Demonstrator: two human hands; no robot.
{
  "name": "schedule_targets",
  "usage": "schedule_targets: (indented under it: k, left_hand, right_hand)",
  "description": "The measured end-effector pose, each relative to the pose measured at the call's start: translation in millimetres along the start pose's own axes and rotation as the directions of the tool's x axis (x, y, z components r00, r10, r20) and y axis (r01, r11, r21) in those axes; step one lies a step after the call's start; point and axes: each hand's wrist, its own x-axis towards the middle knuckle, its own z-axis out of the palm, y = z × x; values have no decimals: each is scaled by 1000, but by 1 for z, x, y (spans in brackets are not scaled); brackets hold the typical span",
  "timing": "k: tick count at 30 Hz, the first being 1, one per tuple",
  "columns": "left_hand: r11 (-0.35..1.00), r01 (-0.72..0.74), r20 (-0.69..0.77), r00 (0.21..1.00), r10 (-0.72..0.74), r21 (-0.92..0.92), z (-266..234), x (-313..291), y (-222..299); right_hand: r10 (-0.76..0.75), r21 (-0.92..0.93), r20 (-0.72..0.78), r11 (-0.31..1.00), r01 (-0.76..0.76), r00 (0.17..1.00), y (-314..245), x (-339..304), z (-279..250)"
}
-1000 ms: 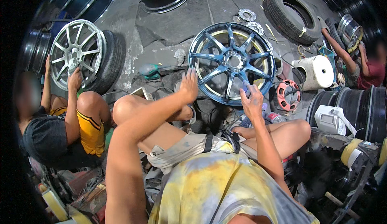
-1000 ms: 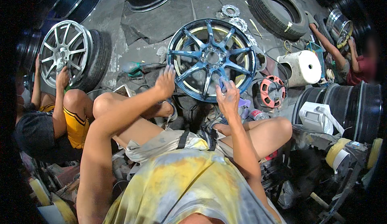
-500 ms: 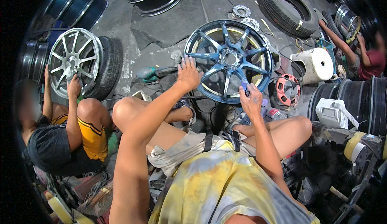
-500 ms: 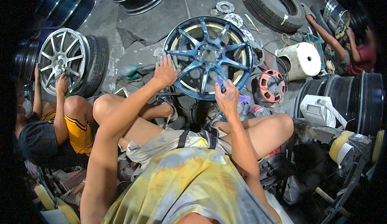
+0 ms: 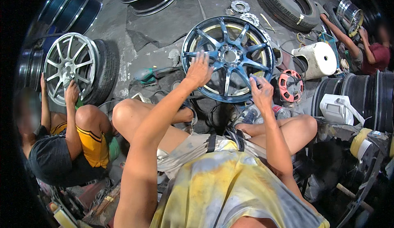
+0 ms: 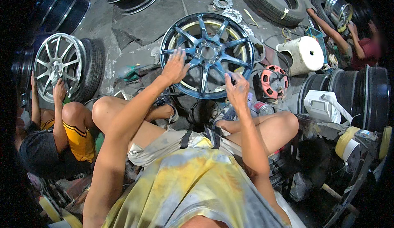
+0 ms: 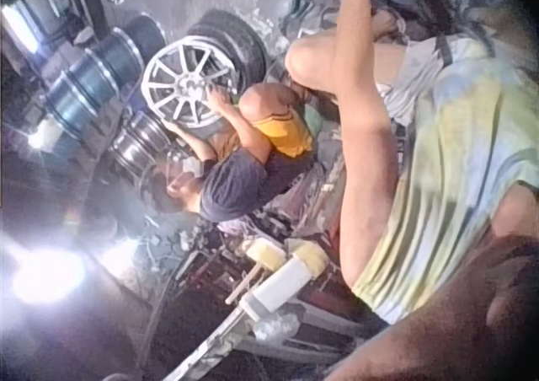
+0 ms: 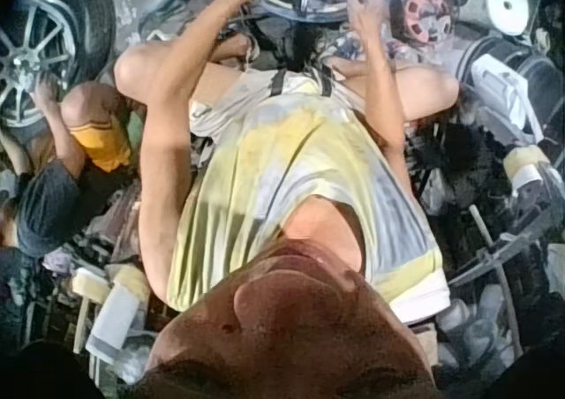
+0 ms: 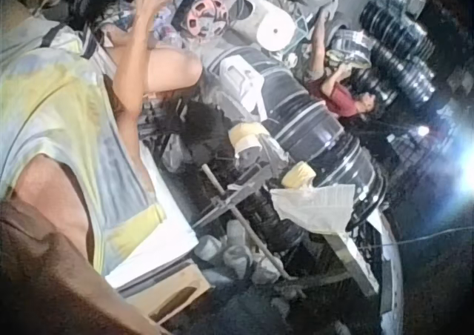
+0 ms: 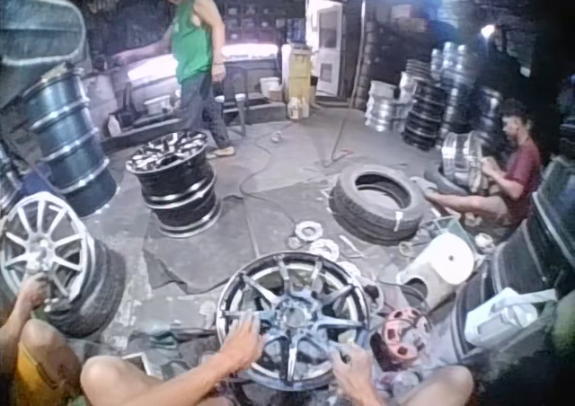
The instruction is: The person sits on the floor and uses a small abrasive pad to manually polish the surface of a blue car wheel rim. They systematically rub the spokes and the outer lip of the rim, occasionally rotating the wheel to access different sections. Other workers and wheel parts are visible in the background.
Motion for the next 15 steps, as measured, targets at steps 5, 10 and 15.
schedule_targets:
  k: [5,10,15]
  left_hand:
    - [959,-257,39,966,254,122,23,-3,43]
    - [859,-463,61,885,462,220,14,-21,51]
    - [769,-590,162,807,567,245,8,-60,48]
  right_hand:
    - [-150,-103,-55,984,144,987,1,21,-38]
    - [-383,-292,3,883,367,924,30,27,-67]
    - [-36,-157,100,986,52,994,26,18,-63]
